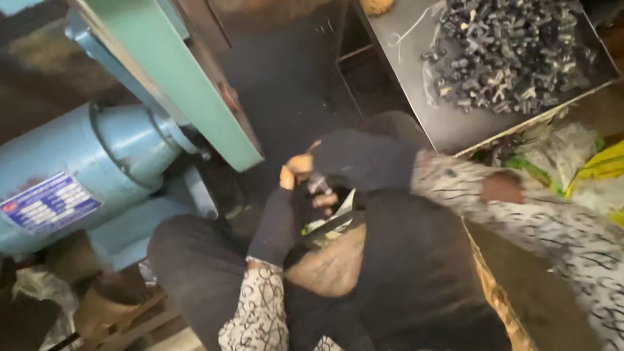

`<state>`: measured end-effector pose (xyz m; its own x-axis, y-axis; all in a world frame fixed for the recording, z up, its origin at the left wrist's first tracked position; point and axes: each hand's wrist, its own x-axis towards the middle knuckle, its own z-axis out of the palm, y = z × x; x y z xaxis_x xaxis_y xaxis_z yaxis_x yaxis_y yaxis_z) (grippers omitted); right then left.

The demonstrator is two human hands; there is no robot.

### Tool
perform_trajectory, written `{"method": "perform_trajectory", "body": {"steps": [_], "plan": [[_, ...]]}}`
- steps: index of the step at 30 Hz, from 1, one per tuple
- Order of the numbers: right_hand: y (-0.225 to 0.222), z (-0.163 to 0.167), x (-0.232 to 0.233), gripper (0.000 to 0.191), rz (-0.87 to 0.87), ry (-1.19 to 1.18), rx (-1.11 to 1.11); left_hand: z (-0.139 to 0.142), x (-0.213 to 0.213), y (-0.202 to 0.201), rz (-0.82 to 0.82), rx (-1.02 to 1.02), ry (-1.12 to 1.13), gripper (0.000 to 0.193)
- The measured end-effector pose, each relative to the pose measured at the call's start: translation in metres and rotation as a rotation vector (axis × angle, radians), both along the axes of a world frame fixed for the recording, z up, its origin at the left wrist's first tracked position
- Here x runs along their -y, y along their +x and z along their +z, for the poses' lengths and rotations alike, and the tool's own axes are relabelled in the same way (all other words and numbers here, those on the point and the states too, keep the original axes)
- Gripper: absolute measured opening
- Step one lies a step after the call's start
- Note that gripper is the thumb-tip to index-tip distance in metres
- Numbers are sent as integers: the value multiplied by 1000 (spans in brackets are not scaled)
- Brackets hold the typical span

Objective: The person sits on the floor holding small metal components with gloved hands and presses them against a running belt grinder, producing sparks as edges are ground. Finished pieces are placed onto a metal tray holding a pile of similar ground parts, and new pieces are taken from a container to continue grinding.

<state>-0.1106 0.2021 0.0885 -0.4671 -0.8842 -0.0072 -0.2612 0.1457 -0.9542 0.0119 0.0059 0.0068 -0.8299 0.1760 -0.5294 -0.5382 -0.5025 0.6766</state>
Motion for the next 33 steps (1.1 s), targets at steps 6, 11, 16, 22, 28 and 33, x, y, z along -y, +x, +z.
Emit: {"method": "perform_trajectory", "body": {"steps": [6, 11, 16, 22, 28, 33], "plan": [[58, -4, 46, 31, -416, 155, -501, 4, 12, 15, 403, -332, -496, 30], [83, -36, 64, 26, -291, 31, 516, 21, 15, 32, 513, -94, -163, 26], [81, -48, 68, 24, -288, 78, 475, 33, 7, 34, 570, -229, -124, 25], [54, -48, 79, 27, -381, 38, 163, 15, 9, 12, 607, -316, -126, 19], [39, -80, 86, 28, -360, 78, 367, 4, 20, 4, 456, -264, -903, 20], [37, -87, 85, 21, -389, 156, 360, 10, 20, 2, 453, -337, -909, 22]]}}
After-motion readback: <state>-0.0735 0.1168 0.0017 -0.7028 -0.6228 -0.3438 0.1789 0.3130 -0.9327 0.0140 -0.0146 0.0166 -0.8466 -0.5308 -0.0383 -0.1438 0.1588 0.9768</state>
